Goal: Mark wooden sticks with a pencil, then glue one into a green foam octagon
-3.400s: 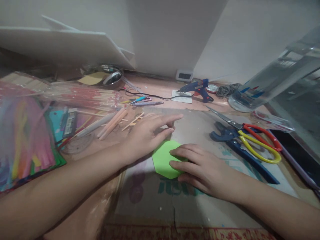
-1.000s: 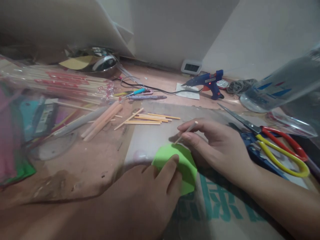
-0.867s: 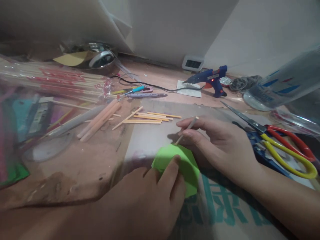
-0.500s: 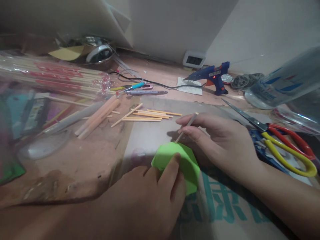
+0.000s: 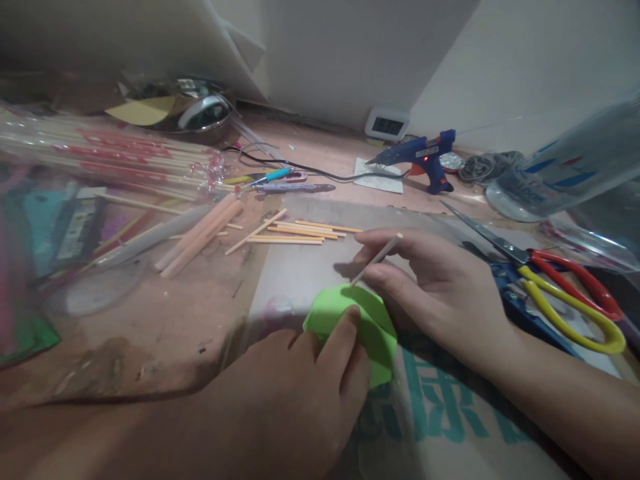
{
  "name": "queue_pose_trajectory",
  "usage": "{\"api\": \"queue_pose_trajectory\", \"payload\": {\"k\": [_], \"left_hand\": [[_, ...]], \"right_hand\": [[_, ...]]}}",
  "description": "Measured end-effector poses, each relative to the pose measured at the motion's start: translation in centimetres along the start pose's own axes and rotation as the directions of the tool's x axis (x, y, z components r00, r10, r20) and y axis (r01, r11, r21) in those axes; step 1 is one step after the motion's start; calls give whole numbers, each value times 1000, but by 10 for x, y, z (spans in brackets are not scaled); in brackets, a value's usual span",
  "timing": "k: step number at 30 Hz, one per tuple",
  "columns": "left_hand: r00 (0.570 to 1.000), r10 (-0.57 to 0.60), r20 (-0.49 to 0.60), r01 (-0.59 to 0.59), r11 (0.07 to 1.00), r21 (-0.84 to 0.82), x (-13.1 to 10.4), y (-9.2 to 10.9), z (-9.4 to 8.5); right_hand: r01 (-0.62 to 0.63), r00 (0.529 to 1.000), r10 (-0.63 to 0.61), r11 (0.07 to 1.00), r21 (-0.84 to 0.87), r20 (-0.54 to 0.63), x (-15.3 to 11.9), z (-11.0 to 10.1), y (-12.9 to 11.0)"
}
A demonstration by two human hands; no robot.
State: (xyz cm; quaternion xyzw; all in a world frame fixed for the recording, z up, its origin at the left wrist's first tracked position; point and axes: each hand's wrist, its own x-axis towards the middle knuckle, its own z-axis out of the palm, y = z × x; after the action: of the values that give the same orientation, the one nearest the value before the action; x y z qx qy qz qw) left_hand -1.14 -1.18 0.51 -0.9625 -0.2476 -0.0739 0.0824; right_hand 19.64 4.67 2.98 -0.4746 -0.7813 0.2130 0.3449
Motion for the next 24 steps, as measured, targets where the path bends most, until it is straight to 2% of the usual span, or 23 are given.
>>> {"api": "queue_pose_trajectory", "payload": {"k": [3,7,12,19,24], "left_hand": [[1000,12,5,-12,1000,-7,1,-1,0],[999,0,38,1,1000,-30,1,-1,3],[998,-23,-62,22,1000,-16,0,1,7],[999,-12,-30,13,999,30,2,1,4],[999,-8,-41,10,998,58,2,-1,4]], "right_hand": [[-18,1000,17,999,48,17,-2,-1,0],[19,996,-22,999,45,85,-4,-3,-2],[86,995,-86,996,15,49,-4,-3,-2],[144,987,-144,990,3,67,-3,0,-1],[120,990,-119,993,-14,74,-1,0,-2]]}}
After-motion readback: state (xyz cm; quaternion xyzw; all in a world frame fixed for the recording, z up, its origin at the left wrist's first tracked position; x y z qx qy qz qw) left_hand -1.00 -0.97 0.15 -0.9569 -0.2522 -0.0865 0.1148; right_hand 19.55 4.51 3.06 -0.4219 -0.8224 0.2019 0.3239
